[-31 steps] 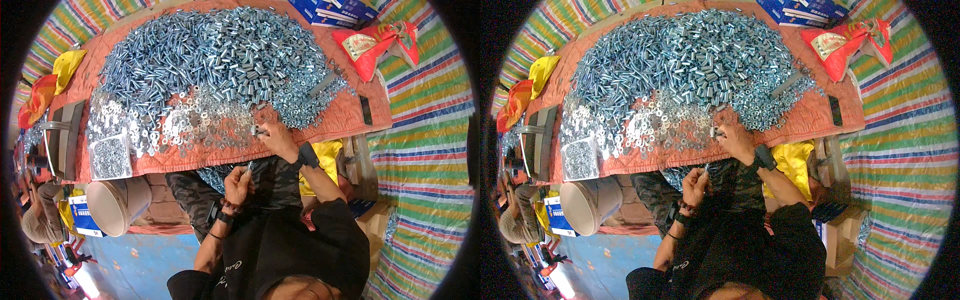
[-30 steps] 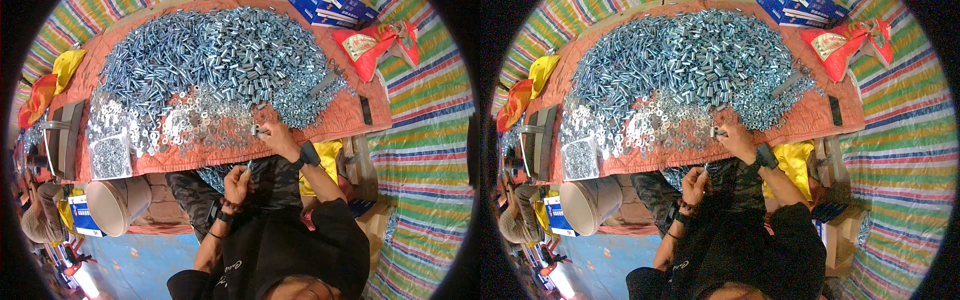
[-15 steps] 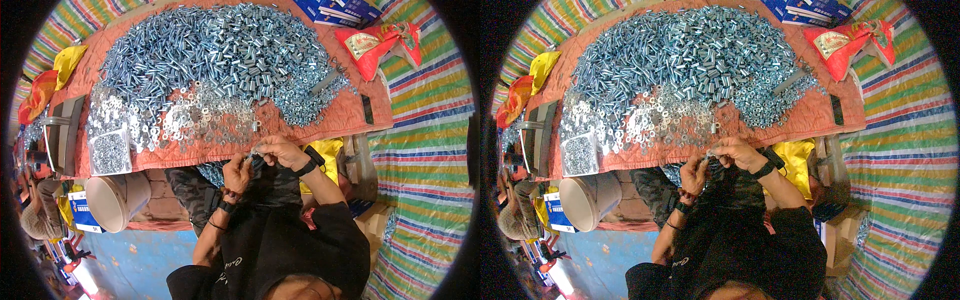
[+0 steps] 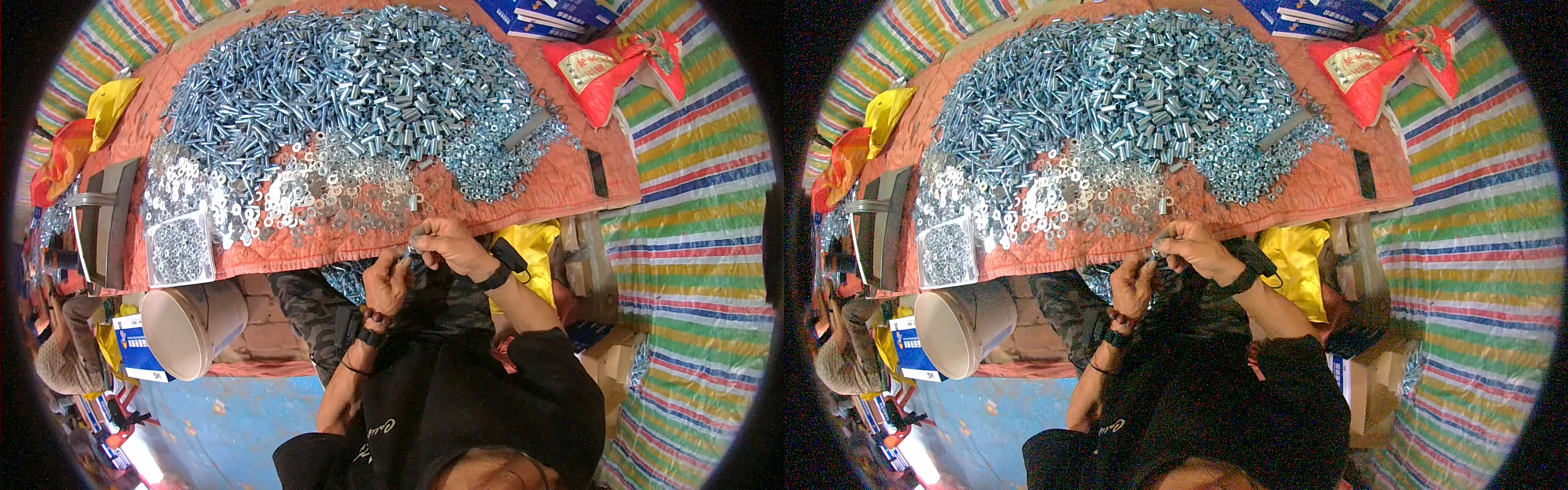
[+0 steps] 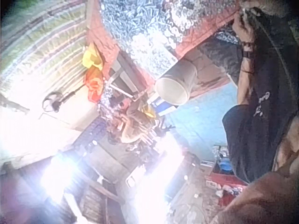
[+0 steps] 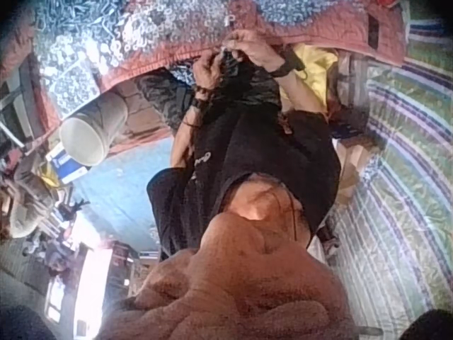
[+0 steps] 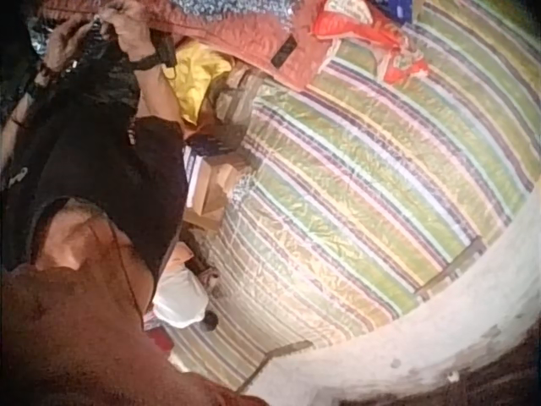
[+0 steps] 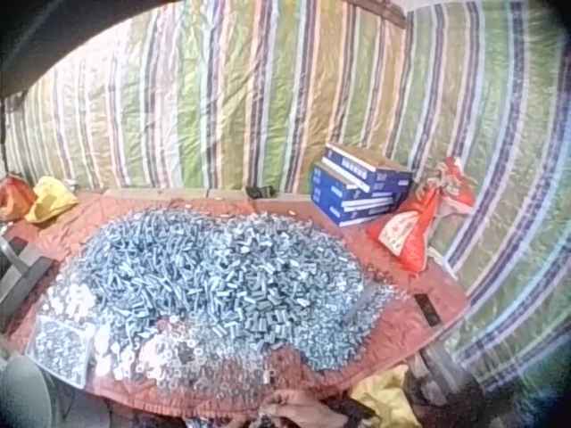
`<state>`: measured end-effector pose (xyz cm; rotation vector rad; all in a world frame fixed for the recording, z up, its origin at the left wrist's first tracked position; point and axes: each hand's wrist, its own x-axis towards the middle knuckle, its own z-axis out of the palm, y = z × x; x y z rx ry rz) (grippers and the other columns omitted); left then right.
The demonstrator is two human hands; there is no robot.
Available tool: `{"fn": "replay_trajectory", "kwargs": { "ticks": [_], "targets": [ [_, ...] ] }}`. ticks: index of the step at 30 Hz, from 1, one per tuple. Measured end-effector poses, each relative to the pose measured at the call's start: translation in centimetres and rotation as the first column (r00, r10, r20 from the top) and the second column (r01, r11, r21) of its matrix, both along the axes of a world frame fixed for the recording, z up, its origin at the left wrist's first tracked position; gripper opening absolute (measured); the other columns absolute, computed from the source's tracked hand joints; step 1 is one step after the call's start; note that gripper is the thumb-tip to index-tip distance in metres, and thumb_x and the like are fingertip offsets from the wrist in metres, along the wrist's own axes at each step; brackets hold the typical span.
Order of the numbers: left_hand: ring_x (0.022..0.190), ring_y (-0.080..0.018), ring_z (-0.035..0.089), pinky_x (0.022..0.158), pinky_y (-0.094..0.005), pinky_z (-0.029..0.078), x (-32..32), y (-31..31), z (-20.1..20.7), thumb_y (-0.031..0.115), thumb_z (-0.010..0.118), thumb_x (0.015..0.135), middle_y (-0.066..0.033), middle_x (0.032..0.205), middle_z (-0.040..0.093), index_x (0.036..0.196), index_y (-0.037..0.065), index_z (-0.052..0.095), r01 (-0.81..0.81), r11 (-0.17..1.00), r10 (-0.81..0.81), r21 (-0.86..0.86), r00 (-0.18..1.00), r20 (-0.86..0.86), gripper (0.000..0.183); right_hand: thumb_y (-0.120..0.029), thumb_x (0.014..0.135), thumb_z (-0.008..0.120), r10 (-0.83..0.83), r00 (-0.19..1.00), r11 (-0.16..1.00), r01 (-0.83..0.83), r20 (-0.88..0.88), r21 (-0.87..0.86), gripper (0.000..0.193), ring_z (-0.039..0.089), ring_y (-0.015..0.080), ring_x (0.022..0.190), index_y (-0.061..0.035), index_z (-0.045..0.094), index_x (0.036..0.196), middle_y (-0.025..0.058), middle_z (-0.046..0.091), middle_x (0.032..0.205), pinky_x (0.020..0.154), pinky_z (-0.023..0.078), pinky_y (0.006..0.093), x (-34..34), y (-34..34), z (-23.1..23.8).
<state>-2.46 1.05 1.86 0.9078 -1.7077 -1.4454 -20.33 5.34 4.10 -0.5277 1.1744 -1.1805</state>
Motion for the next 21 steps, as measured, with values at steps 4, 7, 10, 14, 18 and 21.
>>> {"fn": "replay_trajectory", "kwargs": {
  "ticks": [4, 7, 10, 14, 18, 21],
  "targets": [
    [0.058, -0.0092, 0.060, 0.053, -0.0251, 0.049, 0.3, 0.2, -0.6, 0.010, 0.062, 0.095, -0.0026, 0.067, 0.062, 0.098, 0.000, 0.063, 0.043, 0.983, -0.029, 0.179, 0.997, -0.077, 0.011, -0.018, 0.093, 0.067, 0.000, 1.000, 1.000, 0.000, -0.010, -0.008, 0.017, 0.058, 0.0087, 0.055, -0.0026, 0.062, 0.096, 0.0007, 0.061, 0.073, 0.047, 0.046, 0.0229, -0.2, 0.3, -0.5],
    [0.061, -0.0101, 0.061, 0.054, -0.0255, 0.052, 0.2, 0.4, -1.3, 0.011, 0.060, 0.096, -0.0027, 0.071, 0.063, 0.099, 0.000, 0.063, 0.118, 0.927, -0.058, 0.356, 0.983, -0.174, 0.012, -0.023, 0.092, 0.065, -0.157, 0.837, 0.983, 0.183, -0.525, -0.001, 0.024, 0.060, 0.0079, 0.055, -0.0002, 0.065, 0.096, 0.0033, 0.064, 0.071, 0.046, 0.047, 0.0225, -1.5, 1.3, -0.2],
    [0.062, -0.0111, 0.062, 0.055, -0.0263, 0.053, 0.0, 0.9, -1.9, 0.012, 0.059, 0.097, -0.0032, 0.074, 0.063, 0.101, 0.000, 0.062, 0.180, 0.876, -0.068, 0.447, 0.965, -0.254, 0.013, -0.016, 0.088, 0.064, -0.348, 0.507, 0.924, 0.329, -0.789, -0.197, 0.020, 0.065, 0.0158, 0.070, 0.0025, 0.068, 0.093, 0.0059, 0.065, 0.074, 0.061, 0.051, 0.0338, -5.2, 2.6, -1.9],
    [0.062, -0.0115, 0.062, 0.055, -0.0269, 0.054, 0.0, 1.1, -2.4, 0.013, 0.058, 0.098, -0.0035, 0.073, 0.063, 0.102, 0.000, 0.061, 0.218, 0.863, -0.103, 0.455, 0.959, -0.262, 0.014, -0.013, 0.085, 0.065, -0.357, 0.268, 0.896, 0.369, -0.895, -0.247, 0.018, 0.066, 0.0241, 0.075, 0.0029, 0.068, 0.093, 0.0123, 0.066, 0.078, 0.069, 0.050, 0.0392, -8.1, 3.3, -2.0],
    [0.062, -0.0101, 0.061, 0.054, -0.0260, 0.052, -0.3, 1.4, -2.2, 0.014, 0.058, 0.098, -0.0028, 0.071, 0.061, 0.102, 0.000, 0.061, 0.218, 0.870, -0.122, 0.442, 0.964, -0.235, 0.015, -0.015, 0.081, 0.071, -0.360, 0.085, 0.908, 0.260, -0.929, -0.328, 0.020, 0.063, 0.0372, 0.081, 0.0012, 0.069, 0.093, 0.0195, 0.066, 0.086, 0.069, 0.049, 0.0419, -8.5, 2.7, -2.7],
    [0.060, -0.0095, 0.059, 0.053, -0.0256, 0.050, -0.5, 1.6, -2.0, 0.014, 0.058, 0.098, -0.0029, 0.070, 0.061, 0.102, 0.000, 0.061, 0.210, 0.856, -0.104, 0.472, 0.965, -0.241, 0.015, -0.016, 0.081, 0.073, -0.233, -0.007, 0.959, 0.162, -0.972, -0.231, 0.023, 0.060, 0.0397, 0.081, -0.0017, 0.066, 0.098, 0.0176, 0.059, 0.087, 0.069, 0.046, 0.0487, -7.7, 2.0, -2.8]
  ]
}}
